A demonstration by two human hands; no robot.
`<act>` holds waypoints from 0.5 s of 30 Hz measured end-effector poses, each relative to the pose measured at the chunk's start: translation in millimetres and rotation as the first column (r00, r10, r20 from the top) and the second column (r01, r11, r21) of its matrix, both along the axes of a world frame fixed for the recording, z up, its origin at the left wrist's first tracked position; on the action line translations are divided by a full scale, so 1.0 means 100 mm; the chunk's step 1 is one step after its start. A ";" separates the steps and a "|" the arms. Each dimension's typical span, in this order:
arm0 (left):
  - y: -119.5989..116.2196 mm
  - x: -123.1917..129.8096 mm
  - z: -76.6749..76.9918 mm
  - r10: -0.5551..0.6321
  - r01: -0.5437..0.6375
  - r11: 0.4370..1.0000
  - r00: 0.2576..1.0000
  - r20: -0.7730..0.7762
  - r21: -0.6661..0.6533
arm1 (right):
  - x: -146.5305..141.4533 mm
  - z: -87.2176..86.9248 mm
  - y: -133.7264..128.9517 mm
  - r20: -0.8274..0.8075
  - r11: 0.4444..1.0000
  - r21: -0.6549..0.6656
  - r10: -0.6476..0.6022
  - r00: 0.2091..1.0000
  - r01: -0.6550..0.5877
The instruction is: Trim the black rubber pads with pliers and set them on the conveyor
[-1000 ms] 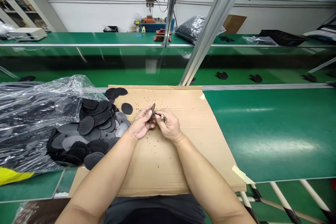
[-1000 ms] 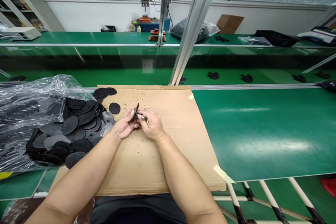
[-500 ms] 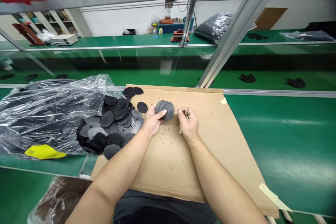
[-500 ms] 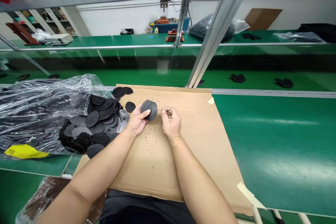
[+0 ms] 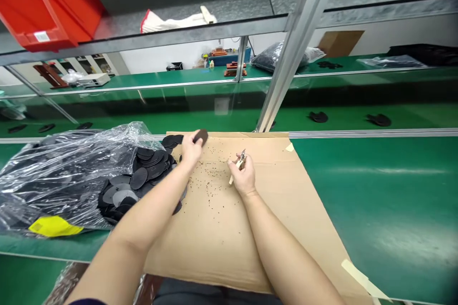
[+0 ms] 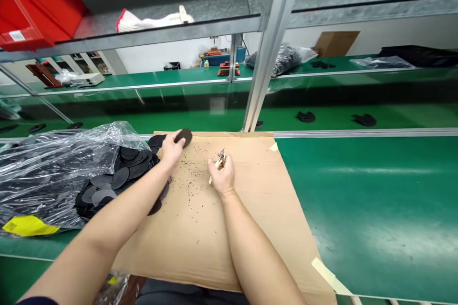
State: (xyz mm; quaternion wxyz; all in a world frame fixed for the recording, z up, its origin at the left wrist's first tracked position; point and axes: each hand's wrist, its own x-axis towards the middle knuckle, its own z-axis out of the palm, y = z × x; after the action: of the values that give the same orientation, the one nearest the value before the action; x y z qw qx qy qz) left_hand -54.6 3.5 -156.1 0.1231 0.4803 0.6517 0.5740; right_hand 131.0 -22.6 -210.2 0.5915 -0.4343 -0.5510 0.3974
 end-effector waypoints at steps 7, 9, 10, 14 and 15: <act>0.70 -0.62 0.43 0.063 -0.211 0.965 0.758 -0.649 -0.154 | -0.06 -0.03 0.05 0.021 0.999 0.053 -0.008 1.000 0.006; 0.84 -0.52 0.38 -0.021 -0.230 0.939 0.705 -0.709 -0.256 | -0.07 -0.03 0.05 -0.006 0.997 0.058 -0.047 0.999 0.047; 0.91 -0.42 0.35 -0.066 -0.209 0.932 0.705 -0.707 -0.296 | -0.08 -0.02 0.06 -0.038 0.996 0.050 -0.075 0.996 0.077; 1.24 0.26 0.21 -0.245 0.011 0.932 0.754 -0.610 -0.362 | -0.07 0.03 0.05 -0.255 0.981 -0.059 -0.192 0.948 0.183; 1.34 0.46 0.19 -0.289 0.075 0.926 0.770 -0.568 -0.369 | -0.07 0.04 0.04 -0.300 0.976 -0.092 -0.215 0.929 0.196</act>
State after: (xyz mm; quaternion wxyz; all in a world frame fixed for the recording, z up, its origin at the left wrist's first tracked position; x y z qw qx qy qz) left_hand -8.5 137.3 -136.6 0.0382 0.6746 0.6912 0.2563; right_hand 124.4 -18.5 -206.1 0.6950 -0.4399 -0.3911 0.4129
